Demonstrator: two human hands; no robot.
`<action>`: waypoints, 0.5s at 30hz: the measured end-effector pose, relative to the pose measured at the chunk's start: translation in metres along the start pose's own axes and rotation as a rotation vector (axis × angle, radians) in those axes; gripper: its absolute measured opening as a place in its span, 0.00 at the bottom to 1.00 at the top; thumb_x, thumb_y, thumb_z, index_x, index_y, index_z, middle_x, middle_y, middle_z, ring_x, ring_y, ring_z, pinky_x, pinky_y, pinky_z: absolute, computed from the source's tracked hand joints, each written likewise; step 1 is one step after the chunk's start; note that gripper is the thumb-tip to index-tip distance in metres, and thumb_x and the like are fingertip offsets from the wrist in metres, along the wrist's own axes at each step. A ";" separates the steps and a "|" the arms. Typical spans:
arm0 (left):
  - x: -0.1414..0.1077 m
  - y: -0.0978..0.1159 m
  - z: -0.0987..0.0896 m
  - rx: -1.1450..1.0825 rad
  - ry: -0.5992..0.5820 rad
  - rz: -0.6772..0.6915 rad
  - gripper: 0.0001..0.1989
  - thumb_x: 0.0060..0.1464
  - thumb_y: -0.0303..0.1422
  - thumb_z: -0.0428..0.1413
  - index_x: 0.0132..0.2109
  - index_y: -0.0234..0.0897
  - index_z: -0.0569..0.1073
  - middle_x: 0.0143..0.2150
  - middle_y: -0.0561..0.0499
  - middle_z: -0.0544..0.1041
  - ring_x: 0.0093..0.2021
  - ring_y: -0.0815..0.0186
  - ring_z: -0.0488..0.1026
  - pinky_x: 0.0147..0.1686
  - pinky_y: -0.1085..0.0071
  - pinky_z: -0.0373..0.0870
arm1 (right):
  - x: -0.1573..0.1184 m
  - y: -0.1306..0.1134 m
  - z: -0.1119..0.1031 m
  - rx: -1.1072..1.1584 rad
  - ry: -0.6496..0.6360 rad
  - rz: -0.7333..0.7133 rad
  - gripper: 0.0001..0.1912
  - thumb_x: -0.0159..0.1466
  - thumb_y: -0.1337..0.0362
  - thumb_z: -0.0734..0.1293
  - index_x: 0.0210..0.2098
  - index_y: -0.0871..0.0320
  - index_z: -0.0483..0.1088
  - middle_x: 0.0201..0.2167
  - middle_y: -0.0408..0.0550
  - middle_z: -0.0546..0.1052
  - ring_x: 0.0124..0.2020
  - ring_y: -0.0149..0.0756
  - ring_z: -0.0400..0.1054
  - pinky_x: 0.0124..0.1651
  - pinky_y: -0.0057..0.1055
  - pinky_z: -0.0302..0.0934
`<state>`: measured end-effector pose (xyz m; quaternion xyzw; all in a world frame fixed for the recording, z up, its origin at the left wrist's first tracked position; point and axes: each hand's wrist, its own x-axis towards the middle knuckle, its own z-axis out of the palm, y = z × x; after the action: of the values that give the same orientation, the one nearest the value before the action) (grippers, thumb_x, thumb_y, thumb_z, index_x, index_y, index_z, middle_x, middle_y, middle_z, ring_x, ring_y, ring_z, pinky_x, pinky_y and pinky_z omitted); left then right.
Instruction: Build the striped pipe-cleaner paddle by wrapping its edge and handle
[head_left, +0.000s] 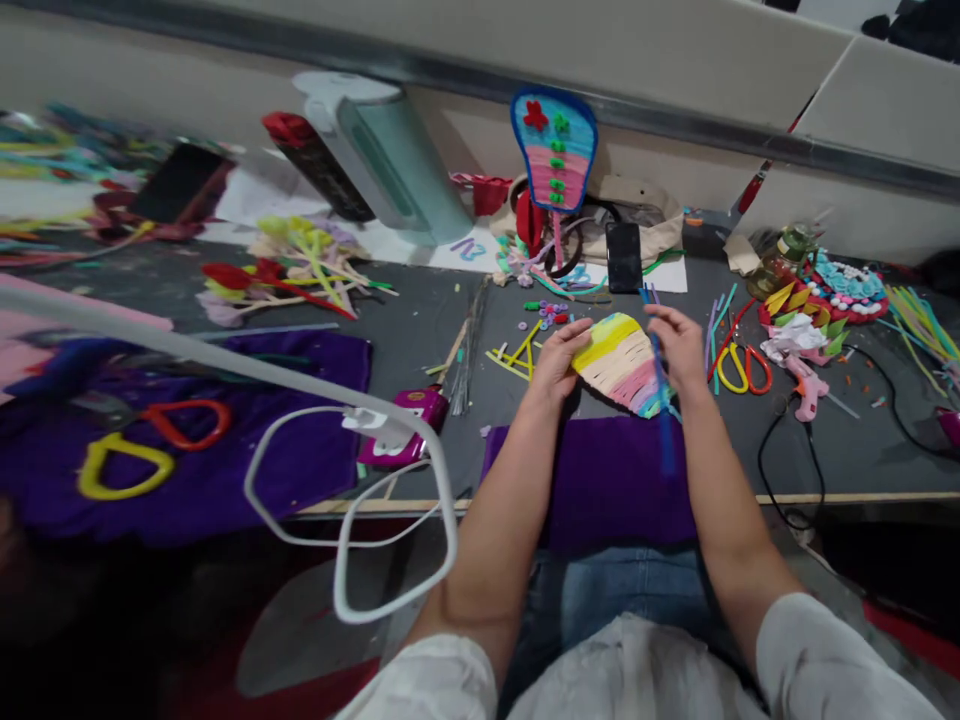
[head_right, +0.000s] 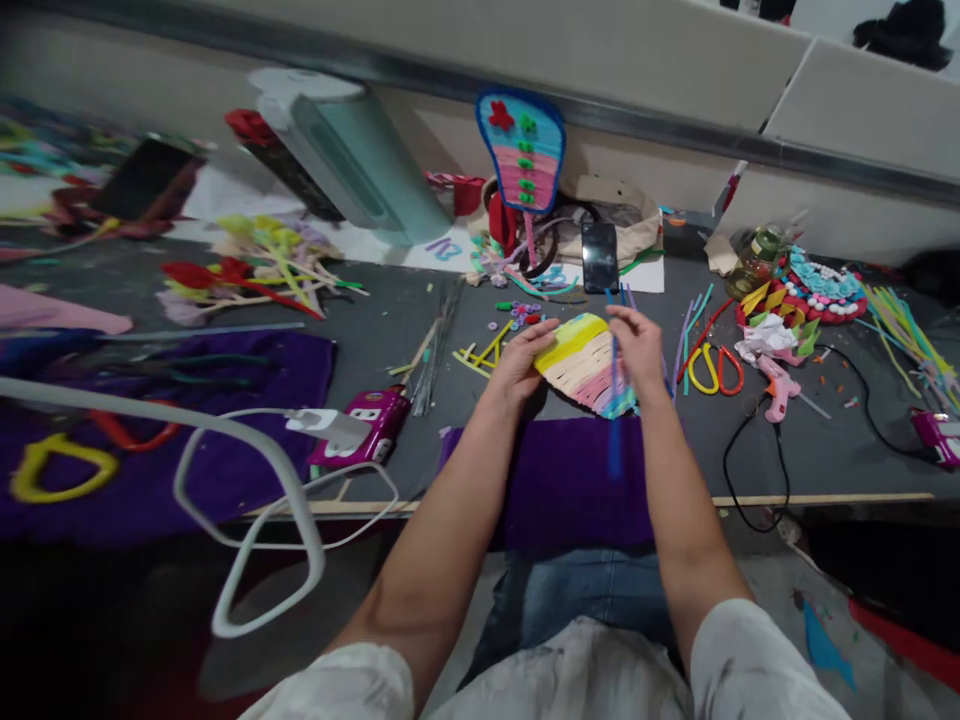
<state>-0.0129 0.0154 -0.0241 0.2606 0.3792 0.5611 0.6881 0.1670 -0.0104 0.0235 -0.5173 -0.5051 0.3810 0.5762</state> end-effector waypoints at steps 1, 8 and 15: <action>-0.001 0.000 -0.001 0.014 0.002 -0.002 0.21 0.38 0.24 0.64 0.43 0.32 0.75 0.35 0.46 0.79 0.34 0.64 0.76 0.40 0.67 0.72 | 0.009 0.004 -0.019 -0.021 0.044 0.008 0.18 0.57 0.59 0.62 0.44 0.59 0.74 0.25 0.41 0.72 0.20 0.26 0.57 0.25 0.25 0.56; 0.001 0.005 -0.006 -0.017 0.023 -0.068 0.18 0.37 0.22 0.62 0.41 0.32 0.76 0.35 0.47 0.80 0.34 0.64 0.77 0.40 0.66 0.74 | 0.025 0.029 -0.089 -0.700 0.299 -0.022 0.18 0.57 0.65 0.62 0.44 0.60 0.76 0.41 0.57 0.76 0.43 0.43 0.69 0.49 0.40 0.61; -0.002 0.008 -0.005 -0.061 -0.009 -0.103 0.15 0.40 0.24 0.62 0.40 0.33 0.76 0.36 0.47 0.80 0.39 0.61 0.77 0.46 0.64 0.73 | 0.010 0.010 -0.039 -0.457 -0.003 -0.044 0.17 0.63 0.54 0.59 0.40 0.57 0.75 0.32 0.49 0.78 0.34 0.38 0.71 0.41 0.34 0.64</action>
<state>-0.0218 0.0149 -0.0202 0.2224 0.3716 0.5351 0.7253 0.2074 -0.0073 0.0169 -0.6228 -0.5903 0.2450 0.4514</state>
